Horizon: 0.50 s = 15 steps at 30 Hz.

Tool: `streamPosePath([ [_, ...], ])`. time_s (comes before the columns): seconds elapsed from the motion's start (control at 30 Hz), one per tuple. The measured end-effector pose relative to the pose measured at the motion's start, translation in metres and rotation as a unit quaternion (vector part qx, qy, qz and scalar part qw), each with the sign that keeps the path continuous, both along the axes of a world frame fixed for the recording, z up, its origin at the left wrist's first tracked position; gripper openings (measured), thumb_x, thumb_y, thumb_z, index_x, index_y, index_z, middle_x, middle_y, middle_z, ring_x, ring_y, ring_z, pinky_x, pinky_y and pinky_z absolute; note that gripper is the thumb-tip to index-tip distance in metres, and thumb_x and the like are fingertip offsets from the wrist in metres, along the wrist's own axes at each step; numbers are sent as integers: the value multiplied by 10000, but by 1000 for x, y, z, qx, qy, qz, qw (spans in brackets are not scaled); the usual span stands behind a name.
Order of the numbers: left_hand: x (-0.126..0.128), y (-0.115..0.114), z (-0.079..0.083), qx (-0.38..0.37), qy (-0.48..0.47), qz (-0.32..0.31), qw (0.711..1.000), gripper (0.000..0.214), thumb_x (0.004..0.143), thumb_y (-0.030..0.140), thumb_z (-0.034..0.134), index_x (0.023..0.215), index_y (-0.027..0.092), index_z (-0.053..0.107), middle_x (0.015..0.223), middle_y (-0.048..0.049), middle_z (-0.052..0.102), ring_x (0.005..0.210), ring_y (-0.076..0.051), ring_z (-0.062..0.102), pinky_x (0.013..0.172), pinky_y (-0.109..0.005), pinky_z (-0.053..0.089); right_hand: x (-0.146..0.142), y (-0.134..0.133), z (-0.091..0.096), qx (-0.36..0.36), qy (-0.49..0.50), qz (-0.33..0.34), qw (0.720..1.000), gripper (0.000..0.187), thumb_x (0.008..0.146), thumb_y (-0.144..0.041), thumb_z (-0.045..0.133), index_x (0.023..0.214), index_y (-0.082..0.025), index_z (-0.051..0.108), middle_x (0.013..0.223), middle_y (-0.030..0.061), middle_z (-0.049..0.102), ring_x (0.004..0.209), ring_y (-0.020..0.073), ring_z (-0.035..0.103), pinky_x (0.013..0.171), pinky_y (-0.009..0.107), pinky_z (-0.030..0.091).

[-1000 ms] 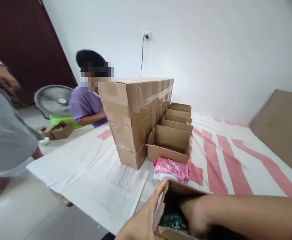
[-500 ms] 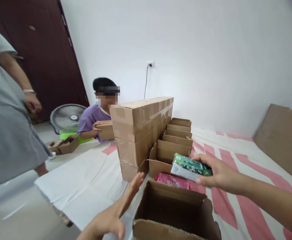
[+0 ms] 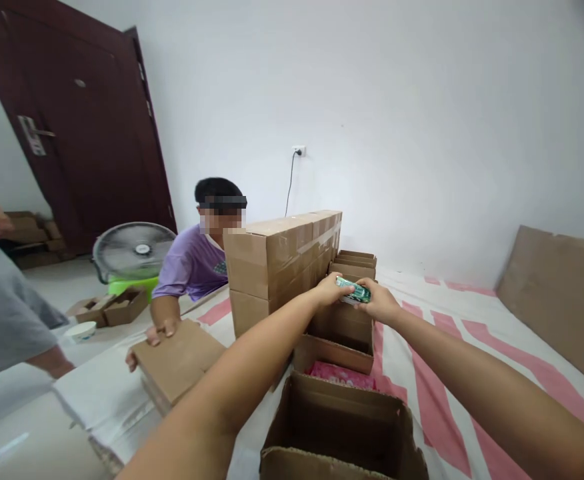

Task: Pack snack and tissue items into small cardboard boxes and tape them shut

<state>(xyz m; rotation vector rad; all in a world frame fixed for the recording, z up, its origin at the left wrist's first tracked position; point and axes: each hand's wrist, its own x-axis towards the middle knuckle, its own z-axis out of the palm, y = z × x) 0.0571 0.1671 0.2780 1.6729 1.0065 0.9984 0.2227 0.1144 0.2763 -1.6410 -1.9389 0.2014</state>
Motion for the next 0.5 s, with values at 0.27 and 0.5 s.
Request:
streamPosePath([
  [0.27,-7,-1,-6,-13,-25,-28,999,499,571,323,920,882,171,560,706,54,578,629,-103,569,656,-270,520,1,-6,-1,-6,-69,32,997,528,660,-220,751,1165,-168,604,1102,91,709,1002,251,636,801,302,444],
  [0.5,-16,-67,23,61,-24,-42,997,547,686,293,842,1148,184,570,1175,-85,606,1020,-219,610,947,-381,489,32,-76,13,33,23,69,997,441,713,-257,684,1146,-213,613,1121,51,703,978,237,645,822,317,472],
])
